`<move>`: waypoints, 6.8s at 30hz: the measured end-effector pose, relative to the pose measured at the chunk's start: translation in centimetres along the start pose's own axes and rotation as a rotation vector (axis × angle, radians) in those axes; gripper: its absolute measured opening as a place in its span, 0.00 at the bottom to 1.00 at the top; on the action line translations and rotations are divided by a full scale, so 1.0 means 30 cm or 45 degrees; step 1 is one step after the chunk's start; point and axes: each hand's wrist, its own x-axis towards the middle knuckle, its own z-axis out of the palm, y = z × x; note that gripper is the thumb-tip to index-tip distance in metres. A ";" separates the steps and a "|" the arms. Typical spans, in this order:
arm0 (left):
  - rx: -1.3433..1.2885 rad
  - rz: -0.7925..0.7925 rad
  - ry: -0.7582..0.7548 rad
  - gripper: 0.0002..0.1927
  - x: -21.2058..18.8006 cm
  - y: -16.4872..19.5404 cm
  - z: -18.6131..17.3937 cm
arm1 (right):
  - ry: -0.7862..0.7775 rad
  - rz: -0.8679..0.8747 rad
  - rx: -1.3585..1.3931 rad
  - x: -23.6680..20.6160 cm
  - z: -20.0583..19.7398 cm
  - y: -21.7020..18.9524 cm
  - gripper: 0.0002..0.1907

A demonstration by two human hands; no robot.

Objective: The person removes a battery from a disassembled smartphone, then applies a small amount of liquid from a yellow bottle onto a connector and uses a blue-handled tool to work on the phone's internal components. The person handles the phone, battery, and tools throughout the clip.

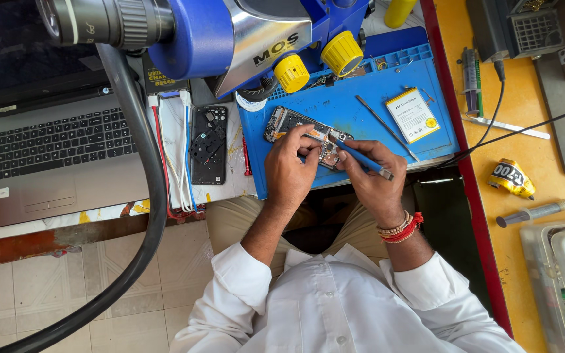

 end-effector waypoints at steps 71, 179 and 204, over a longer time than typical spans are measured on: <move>-0.161 -0.202 -0.107 0.22 0.023 -0.060 -0.032 | 0.000 -0.309 -0.263 0.015 0.056 -0.007 0.07; -0.140 -0.278 -0.111 0.16 0.047 -0.083 -0.065 | -0.145 -0.290 -0.312 0.047 0.083 -0.050 0.07; -0.185 -0.303 -0.123 0.15 0.041 -0.071 -0.073 | 0.030 -0.220 -0.309 0.019 0.118 -0.049 0.07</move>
